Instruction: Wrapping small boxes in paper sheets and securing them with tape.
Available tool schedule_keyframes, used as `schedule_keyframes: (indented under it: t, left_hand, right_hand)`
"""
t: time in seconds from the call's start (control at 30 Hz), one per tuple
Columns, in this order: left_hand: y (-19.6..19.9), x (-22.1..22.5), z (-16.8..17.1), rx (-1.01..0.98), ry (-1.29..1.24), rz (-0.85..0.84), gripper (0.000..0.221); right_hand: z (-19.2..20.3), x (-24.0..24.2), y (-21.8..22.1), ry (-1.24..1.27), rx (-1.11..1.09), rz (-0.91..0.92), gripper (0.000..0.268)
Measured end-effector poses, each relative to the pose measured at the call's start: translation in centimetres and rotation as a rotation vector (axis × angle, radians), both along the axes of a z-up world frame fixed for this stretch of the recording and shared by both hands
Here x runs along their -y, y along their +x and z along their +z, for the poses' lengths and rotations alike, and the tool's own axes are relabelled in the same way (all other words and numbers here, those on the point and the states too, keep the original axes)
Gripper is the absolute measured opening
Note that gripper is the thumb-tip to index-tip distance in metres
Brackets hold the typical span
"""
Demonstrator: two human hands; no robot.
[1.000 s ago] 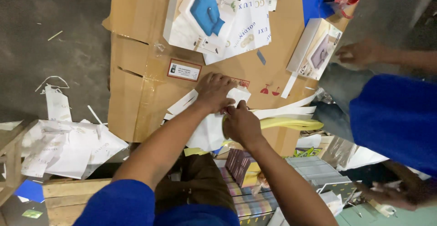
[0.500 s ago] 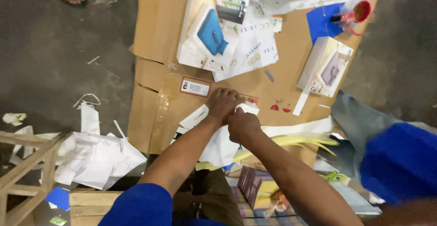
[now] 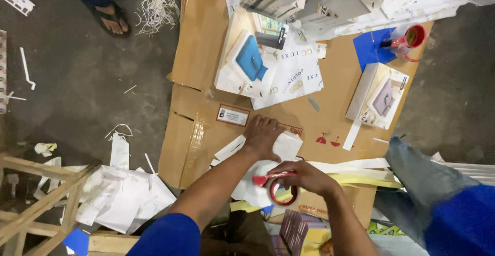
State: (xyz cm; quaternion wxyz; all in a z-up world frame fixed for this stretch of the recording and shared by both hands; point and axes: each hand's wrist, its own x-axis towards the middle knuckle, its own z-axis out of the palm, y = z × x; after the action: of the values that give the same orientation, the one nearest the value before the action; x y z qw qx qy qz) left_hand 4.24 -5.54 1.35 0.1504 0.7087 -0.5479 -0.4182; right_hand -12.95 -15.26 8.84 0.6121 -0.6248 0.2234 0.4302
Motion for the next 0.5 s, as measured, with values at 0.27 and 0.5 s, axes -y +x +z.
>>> schedule_keyframes:
  t: [0.27, 0.5]
  left_hand:
    - [-2.7, -7.6, -1.4, -0.010, -0.606, 0.380, 0.087]
    - [-7.1, -22.5, -9.9, -0.085, -0.352, 0.467, 0.074]
  right_hand:
    - [-10.3, 3.1, -6.3, -0.336, 0.380, -1.714, 0.043]
    - [-15.1, -3.6, -12.8, -0.830, 0.549, -1.482, 0.062]
